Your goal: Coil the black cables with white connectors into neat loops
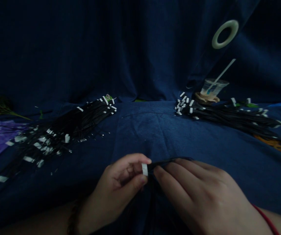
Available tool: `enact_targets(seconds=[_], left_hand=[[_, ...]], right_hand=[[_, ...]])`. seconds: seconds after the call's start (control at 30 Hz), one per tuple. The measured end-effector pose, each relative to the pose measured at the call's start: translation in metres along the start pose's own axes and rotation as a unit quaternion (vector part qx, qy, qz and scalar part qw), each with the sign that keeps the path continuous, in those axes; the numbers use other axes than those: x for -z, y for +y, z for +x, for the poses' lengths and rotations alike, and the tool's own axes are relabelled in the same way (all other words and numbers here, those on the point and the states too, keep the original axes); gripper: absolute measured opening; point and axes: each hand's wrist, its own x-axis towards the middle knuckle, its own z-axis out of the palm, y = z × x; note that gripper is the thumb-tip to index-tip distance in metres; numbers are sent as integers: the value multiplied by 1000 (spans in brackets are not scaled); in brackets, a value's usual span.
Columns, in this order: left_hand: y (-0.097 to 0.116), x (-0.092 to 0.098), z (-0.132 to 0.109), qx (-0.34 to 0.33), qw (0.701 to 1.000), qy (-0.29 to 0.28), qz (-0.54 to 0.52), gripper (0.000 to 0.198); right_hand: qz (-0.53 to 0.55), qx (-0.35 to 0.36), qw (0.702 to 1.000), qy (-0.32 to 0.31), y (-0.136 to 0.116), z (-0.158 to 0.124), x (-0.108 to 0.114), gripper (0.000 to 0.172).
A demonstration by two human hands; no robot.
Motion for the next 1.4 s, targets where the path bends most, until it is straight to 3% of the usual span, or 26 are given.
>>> enact_targets(seconds=[0.13, 0.3, 0.4, 0.5, 0.7, 1.0, 1.07, 1.1, 1.17, 1.2, 1.27, 1.4], left_hand=[[-1, 2, 10, 31, 998, 35, -46, 27], [-1, 4, 20, 30, 990, 134, -36, 30], [2, 4, 21, 32, 989, 139, -45, 31], [5, 2, 19, 49, 988, 140, -47, 34], [9, -2, 13, 47, 990, 131, -27, 33], [8, -1, 16, 55, 991, 118, -26, 34], [8, -1, 16, 50, 991, 122, -26, 34], [8, -1, 16, 48, 990, 126, -28, 33], [9, -1, 15, 47, 989, 136, -30, 32], [9, -1, 15, 47, 989, 139, -32, 32], [10, -1, 15, 46, 989, 139, -35, 31], [9, -2, 16, 40, 989, 140, -37, 33]], right_hand=[[-59, -5, 998, 6, 8, 5, -1, 18], [-162, -31, 985, 55, 12, 1, 12, 10], [-78, -26, 997, -10, 4, -6, 11, 13], [-1, -71, 993, -97, -4, -5, -3, 15], [100, -162, 972, -136, -6, 7, -24, 18], [170, -218, 948, -157, 5, 10, -12, 16], [254, -218, 923, -192, 14, 12, 1, 24], [318, -217, 895, -225, 22, 12, 8, 25], [470, -223, 801, -295, 41, 12, 22, 22], [540, -238, 751, -297, 53, 11, 28, 22], [646, -201, 710, -197, 78, 9, 32, 11], [627, -226, 746, 17, 110, 9, 27, 11]])
